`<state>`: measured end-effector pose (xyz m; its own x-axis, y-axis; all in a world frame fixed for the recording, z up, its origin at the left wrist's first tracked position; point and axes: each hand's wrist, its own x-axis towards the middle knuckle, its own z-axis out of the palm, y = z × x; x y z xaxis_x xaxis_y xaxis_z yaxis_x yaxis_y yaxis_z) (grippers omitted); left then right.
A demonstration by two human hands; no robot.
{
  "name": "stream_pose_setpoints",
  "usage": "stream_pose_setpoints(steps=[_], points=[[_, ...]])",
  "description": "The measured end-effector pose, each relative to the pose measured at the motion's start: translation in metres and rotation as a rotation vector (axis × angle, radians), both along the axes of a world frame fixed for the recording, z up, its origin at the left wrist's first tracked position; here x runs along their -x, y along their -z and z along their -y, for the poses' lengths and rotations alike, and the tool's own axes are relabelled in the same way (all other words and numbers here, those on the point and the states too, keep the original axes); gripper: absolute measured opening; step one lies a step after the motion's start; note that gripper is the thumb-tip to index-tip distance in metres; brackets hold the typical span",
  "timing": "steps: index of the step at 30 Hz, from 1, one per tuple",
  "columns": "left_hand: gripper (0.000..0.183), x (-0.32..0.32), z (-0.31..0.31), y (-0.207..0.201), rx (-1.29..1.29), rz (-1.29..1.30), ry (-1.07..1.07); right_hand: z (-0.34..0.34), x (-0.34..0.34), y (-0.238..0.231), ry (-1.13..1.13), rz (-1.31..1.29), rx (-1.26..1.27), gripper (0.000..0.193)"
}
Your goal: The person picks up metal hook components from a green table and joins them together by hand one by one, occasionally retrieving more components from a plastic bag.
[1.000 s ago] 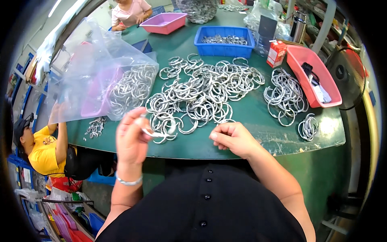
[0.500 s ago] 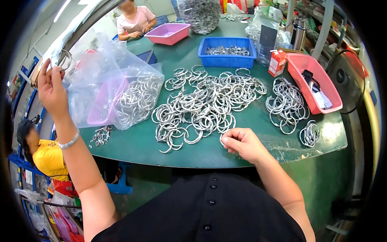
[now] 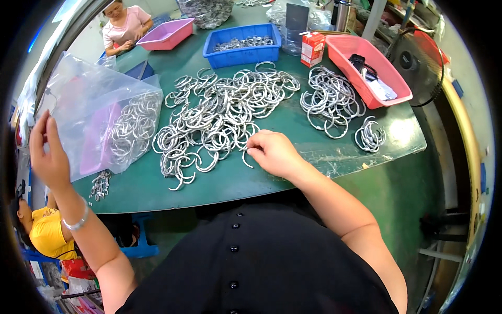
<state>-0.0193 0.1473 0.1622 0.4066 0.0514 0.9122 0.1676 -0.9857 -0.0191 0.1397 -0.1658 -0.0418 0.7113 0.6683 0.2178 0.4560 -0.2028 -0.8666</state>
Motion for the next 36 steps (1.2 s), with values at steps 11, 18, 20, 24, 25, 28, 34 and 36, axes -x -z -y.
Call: stream_pose_setpoints(steps=[11,18,20,24,25,28,34,36], points=[[0.014,0.004,0.093,0.134,0.515,-0.364,0.433,-0.043,0.004,-0.004,0.015,0.543,0.160,0.017],[0.014,0.007,0.116,0.176,0.807,-0.540,0.529,-0.069,-0.008,-0.007,-0.032,0.500,0.266,0.017],[0.015,0.009,0.118,0.185,0.886,-0.559,0.546,-0.069,-0.009,-0.008,-0.043,0.467,0.224,0.013],[0.017,0.011,0.120,0.196,0.966,-0.641,0.524,-0.061,-0.009,-0.026,-0.081,0.116,0.272,0.012],[0.018,0.011,0.120,0.199,0.971,-0.688,0.516,-0.061,-0.009,-0.023,-0.071,0.134,0.267,0.014],[0.020,0.008,0.119,0.207,0.845,-0.729,0.507,-0.058,-0.010,-0.020,-0.114,0.153,0.338,0.014],[0.026,0.000,0.120,0.210,0.641,-0.674,0.462,-0.054,-0.013,-0.018,-0.162,0.112,0.348,0.011],[0.028,-0.002,0.121,0.212,0.599,-0.663,0.459,-0.052,-0.013,-0.018,-0.174,0.093,0.343,0.010]])
